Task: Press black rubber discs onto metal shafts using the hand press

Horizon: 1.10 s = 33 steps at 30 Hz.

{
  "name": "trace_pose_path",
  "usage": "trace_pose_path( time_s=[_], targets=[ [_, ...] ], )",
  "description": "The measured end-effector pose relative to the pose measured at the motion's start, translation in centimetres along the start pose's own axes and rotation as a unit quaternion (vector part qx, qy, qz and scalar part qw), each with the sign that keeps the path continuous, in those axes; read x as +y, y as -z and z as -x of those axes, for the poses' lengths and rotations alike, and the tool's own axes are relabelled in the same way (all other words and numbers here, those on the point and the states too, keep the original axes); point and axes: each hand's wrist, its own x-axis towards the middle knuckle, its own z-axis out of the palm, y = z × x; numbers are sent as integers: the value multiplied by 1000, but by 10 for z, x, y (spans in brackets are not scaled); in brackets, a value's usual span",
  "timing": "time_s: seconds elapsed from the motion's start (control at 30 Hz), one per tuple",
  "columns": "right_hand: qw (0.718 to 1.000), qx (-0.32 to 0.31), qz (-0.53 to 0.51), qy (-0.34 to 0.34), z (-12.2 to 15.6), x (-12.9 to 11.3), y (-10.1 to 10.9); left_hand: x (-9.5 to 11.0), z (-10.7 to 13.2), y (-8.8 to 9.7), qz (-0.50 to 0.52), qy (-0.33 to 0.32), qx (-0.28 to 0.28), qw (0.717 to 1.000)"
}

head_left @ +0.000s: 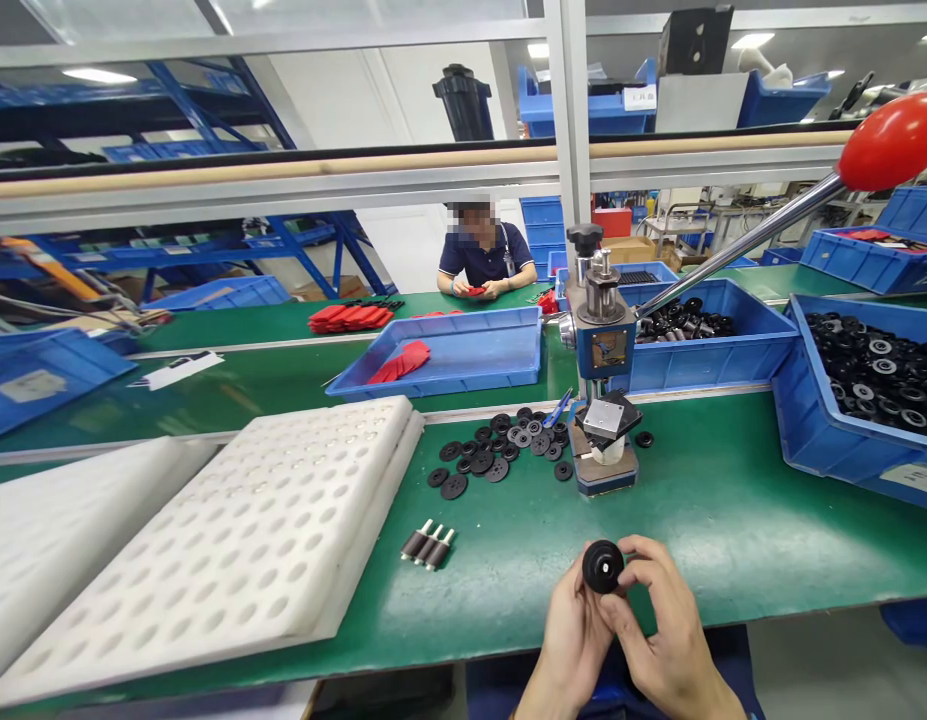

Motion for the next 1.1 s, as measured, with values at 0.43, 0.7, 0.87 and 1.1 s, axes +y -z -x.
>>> trace_pose_path(
  time_s=[0.43, 0.7, 0.87, 1.1],
  targets=[
    [1000, -1, -12, -7, 4, 2, 4, 6, 11, -7, -80, -87, -18, 993],
    [997, -6, 50, 55, 4, 0, 3, 4, 9, -3, -83, -94, 5, 992],
    [995, -3, 64, 74, 2, 3, 2, 3, 9, -3, -86, -80, -4, 993],
    [996, -2, 67, 57, 3, 2, 1, 5, 8, -4, -89, -76, -10, 993]
  ],
)
